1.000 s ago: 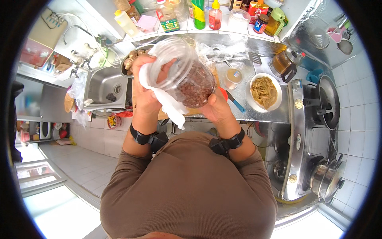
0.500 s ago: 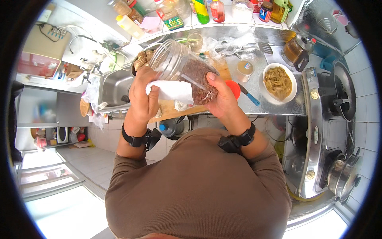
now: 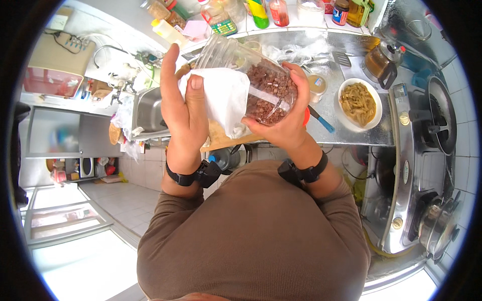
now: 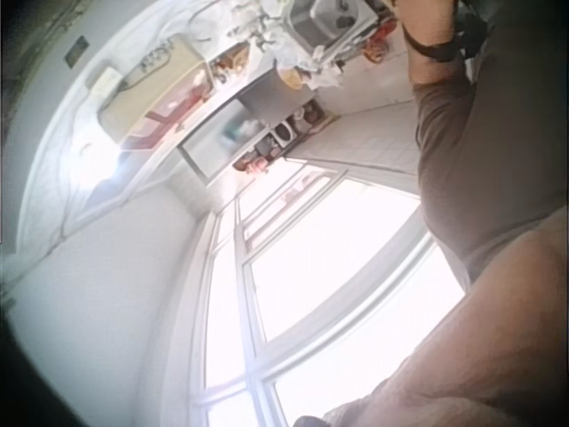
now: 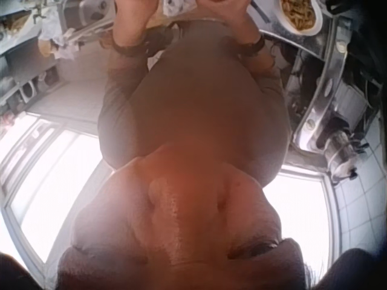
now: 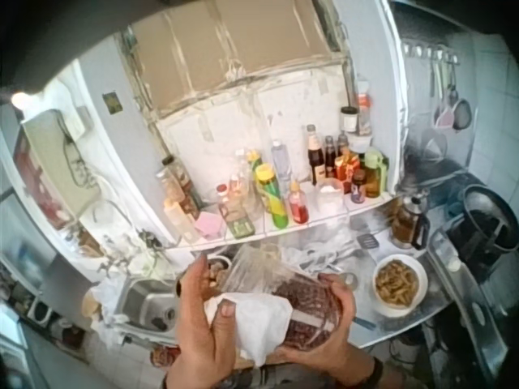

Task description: The person wipes the inside and outside of a clear jar containing brown granules using a white tissue, then closes the jar with a red lid and places it on a shelf. The person also wipes a small plastic container with a tissue.

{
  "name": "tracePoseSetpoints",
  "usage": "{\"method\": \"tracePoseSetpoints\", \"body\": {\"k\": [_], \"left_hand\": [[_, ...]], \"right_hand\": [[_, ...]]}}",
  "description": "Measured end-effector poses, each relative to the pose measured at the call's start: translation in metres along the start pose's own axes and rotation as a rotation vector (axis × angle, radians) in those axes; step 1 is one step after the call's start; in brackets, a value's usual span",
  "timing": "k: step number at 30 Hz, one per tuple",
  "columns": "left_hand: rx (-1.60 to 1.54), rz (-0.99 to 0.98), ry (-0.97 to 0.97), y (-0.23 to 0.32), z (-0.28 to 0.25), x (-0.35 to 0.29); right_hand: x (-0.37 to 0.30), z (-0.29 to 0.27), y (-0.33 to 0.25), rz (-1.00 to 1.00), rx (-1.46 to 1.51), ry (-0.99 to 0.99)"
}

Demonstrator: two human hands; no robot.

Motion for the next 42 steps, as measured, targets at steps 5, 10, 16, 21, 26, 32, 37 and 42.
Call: {"method": "tracePoseSetpoints", "body": {"k": [5, 10, 16, 21, 26, 32, 37, 42], "left_hand": [[0.017, 0.330, -0.048, 0.005, -0.013, 0.000], [-0.116, 0.591, -0.210, -0.007, -0.011, -0.014], [-0.035, 0.604, -0.173, -0.029, -0.013, -0.025], [-0.033, 0.510, -0.173, -0.036, -0.005, -0.036], [0.240, 0.305, -0.149, -0.025, -0.002, -0.040], [0.132, 0.138, -0.088, -0.005, 0.000, -0.014], [-0.007, 0.017, 0.039, 0.003, -0.004, -0.009], [-0.227, 0.402, 0.187, 0.000, -0.016, -0.020]], "right_hand": [[-0.014, 0.010, 0.019, 0.573, 1.023, -0.118], [-0.044, 0.034, 0.026, 1.067, 1.583, -0.247], [-0.056, 0.035, 0.032, 1.048, 1.547, -0.122], [-0.038, 0.026, 0.033, 1.018, 1.372, -0.165], [-0.030, 0.017, 0.029, 0.809, 1.102, -0.007], [-0.017, 0.005, 0.016, 0.274, 0.498, -0.048], [-0.007, 0.003, 0.006, 0.117, 0.296, -0.131], [-0.024, 0.020, 0.010, 0.712, 1.389, -0.189]]}}
Point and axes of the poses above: each hand's wrist, its own x-axis towards the middle knuckle, its own z-axis out of the palm, y = z × x, the point moved 5 cm from there along x, towards the middle knuckle, and after that the axes turned 8 degrees about -y, right-handed, at the moved point
